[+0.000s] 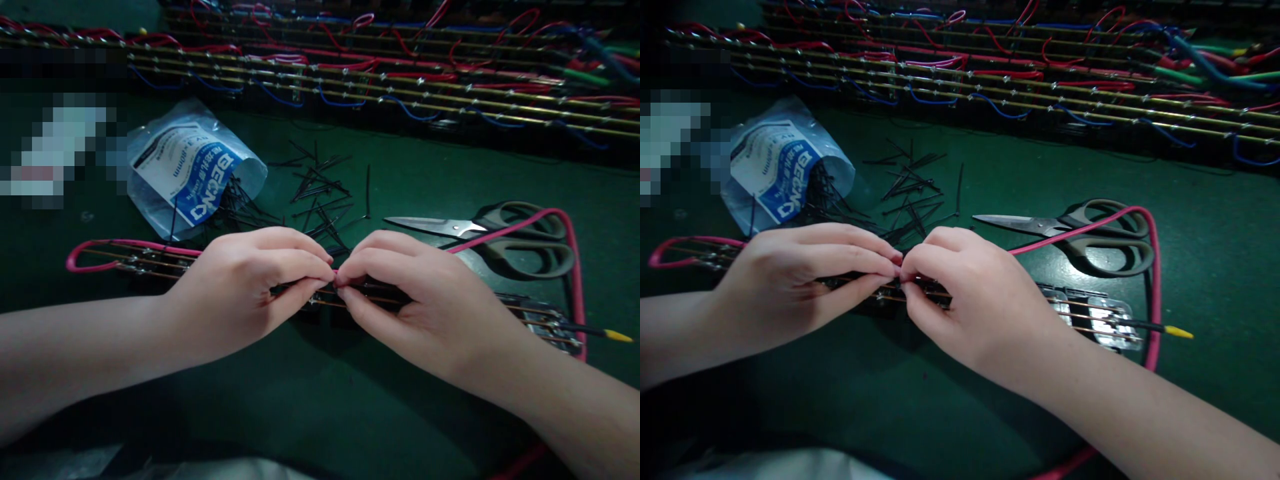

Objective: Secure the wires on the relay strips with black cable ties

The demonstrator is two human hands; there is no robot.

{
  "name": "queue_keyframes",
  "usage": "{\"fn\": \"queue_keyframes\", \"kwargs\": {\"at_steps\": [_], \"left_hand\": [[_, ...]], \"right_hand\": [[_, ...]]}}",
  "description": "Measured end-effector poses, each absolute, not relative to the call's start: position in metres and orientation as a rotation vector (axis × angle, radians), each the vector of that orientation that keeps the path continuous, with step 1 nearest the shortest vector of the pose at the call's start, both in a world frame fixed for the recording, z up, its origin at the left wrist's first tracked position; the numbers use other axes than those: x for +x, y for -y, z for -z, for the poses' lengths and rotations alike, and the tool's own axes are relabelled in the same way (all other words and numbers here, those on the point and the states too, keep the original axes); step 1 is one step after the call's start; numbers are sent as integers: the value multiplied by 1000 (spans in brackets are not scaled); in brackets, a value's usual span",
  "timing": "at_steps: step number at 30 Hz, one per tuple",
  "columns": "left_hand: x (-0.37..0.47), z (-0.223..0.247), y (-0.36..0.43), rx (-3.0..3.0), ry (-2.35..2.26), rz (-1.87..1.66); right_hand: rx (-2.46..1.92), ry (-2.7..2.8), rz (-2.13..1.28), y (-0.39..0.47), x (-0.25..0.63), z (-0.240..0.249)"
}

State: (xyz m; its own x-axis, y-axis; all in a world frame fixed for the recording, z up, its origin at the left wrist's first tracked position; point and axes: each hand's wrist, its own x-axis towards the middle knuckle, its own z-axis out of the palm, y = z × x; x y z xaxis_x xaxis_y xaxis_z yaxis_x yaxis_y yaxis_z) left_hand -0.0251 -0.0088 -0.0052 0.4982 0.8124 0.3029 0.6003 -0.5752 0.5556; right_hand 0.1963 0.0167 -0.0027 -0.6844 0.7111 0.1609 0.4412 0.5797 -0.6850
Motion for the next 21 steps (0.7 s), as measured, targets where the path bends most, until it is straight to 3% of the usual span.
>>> {"fn": "queue_keyframes", "kwargs": {"at_steps": [21], "left_hand": [[-26, 6, 10, 2377, -1175, -769]], "right_hand": [[-1012, 2412, -811, -19, 193, 3]]}}
